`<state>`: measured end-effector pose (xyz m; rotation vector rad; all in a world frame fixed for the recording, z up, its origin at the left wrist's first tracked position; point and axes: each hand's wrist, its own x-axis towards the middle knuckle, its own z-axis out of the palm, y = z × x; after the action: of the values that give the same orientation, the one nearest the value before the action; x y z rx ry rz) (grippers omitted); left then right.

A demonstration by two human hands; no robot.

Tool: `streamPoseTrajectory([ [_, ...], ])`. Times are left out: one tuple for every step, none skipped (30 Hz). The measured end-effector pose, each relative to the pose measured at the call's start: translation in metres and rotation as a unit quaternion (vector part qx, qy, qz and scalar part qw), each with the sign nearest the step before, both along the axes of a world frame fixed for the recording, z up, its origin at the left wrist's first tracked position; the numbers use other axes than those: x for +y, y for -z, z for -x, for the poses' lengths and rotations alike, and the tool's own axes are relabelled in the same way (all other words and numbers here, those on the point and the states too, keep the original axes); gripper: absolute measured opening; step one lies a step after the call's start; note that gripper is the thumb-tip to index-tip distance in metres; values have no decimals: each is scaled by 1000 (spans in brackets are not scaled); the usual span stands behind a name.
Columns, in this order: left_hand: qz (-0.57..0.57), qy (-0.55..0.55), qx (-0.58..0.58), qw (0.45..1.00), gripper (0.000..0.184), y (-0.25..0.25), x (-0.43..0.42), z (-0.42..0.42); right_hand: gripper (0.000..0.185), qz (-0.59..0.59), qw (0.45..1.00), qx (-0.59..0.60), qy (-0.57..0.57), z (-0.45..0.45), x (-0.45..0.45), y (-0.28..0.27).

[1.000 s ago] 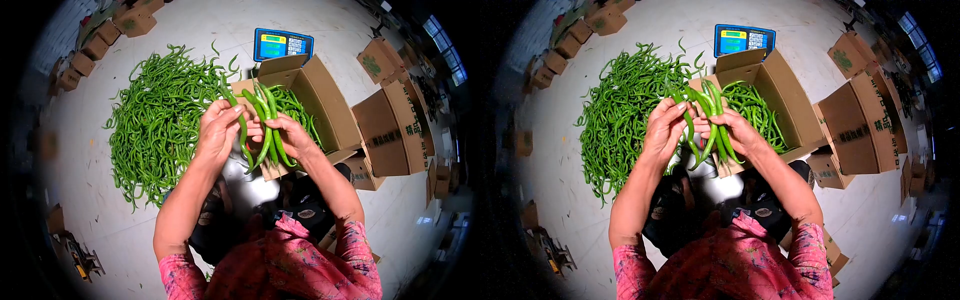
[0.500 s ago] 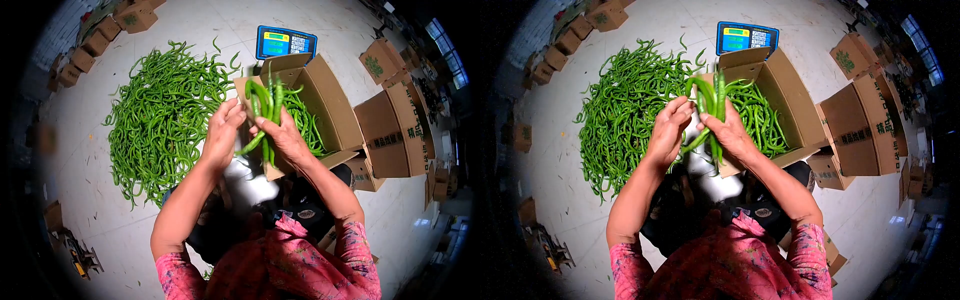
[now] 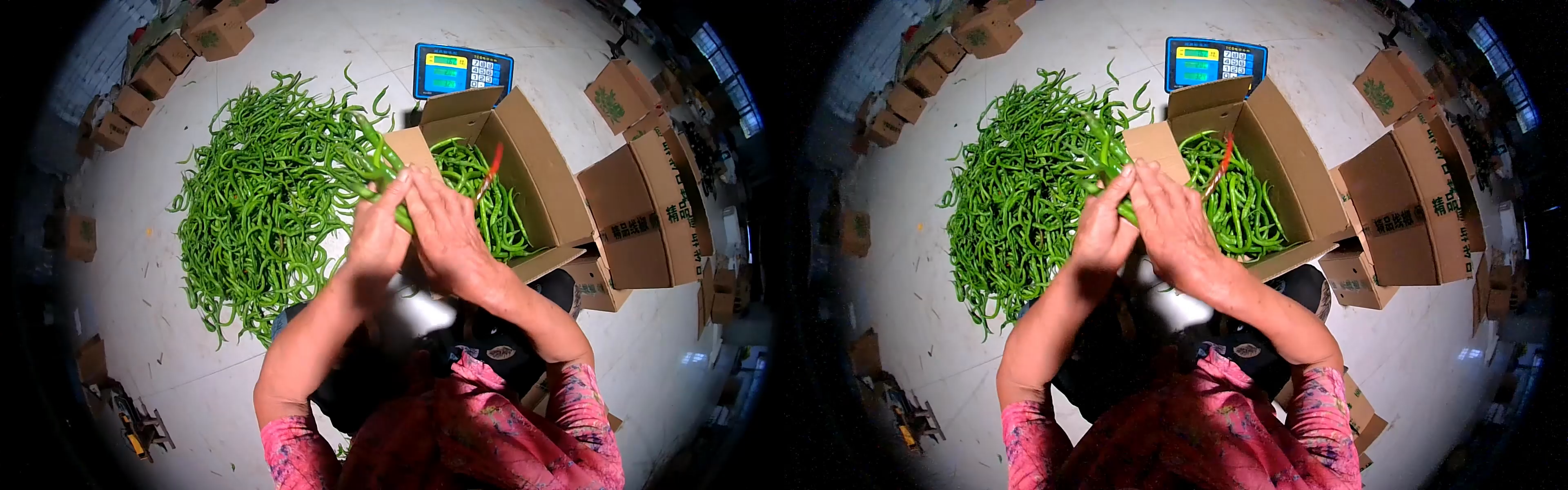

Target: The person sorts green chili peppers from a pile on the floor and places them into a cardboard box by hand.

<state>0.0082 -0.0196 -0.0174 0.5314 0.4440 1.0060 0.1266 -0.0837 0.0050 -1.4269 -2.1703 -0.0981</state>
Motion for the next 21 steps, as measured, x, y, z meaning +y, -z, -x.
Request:
streamPoseTrajectory([
  [21,-12,13,1000,24,-1,7,4,59,8,1000,-20,11,3,-4,-2],
  [39,-12,41,998,29,-5,12,10,56,-4,1000,-9,-8,6,-9,-5],
  [45,-21,29,998,31,-8,18,13,52,-17,999,0,-27,9,-14,-7],
  [51,-30,16,998,32,-11,24,16,49,-30,998,10,-46,12,-19,-10],
  [28,-29,15,999,37,-16,30,22,39,87,994,-11,-61,18,-22,-15],
  [19,-28,-3,999,39,-16,37,26,36,228,966,43,-113,19,-24,-25],
  [15,-27,-12,999,40,-17,40,29,36,121,975,63,-174,20,-36,-4],
  [12,-26,-20,999,42,-17,43,31,35,13,969,81,-232,22,-49,17],
  [12,-19,-27,999,45,-16,46,32,36,71,964,66,-247,22,-51,18],
  [12,-16,-21,1000,46,-15,46,32,38,130,955,50,-262,20,-53,17],
  [12,-14,-15,1000,47,-14,45,30,40,189,942,34,-275,19,-54,15],
  [13,-12,-10,1000,47,-13,45,29,44,229,936,-8,-267,18,-53,14],
  [12,-10,-4,1000,49,-12,45,27,48,269,926,-51,-259,16,-50,11],
  [9,-8,1,1000,49,-12,44,25,53,309,913,-93,-250,14,-49,11],
  [6,-6,6,1000,49,-12,44,23,44,250,934,-58,-248,12,-50,16],
  [3,-2,11,1000,49,-13,43,21,35,190,951,-22,-244,8,-51,25],
  [4,-3,12,1000,48,-14,43,19,27,129,963,14,-237,5,-53,30],
  [3,-4,21,1000,48,-14,44,16,26,150,962,-37,-226,6,-54,24],
  [2,-5,29,1000,47,-13,44,14,26,171,958,-87,-215,10,-53,12],
  [1,-5,37,999,47,-13,44,11,25,184,955,-92,-211,10,-54,11],
  [3,1,45,999,47,-13,43,8,26,198,953,-96,-208,10,-55,10],
])
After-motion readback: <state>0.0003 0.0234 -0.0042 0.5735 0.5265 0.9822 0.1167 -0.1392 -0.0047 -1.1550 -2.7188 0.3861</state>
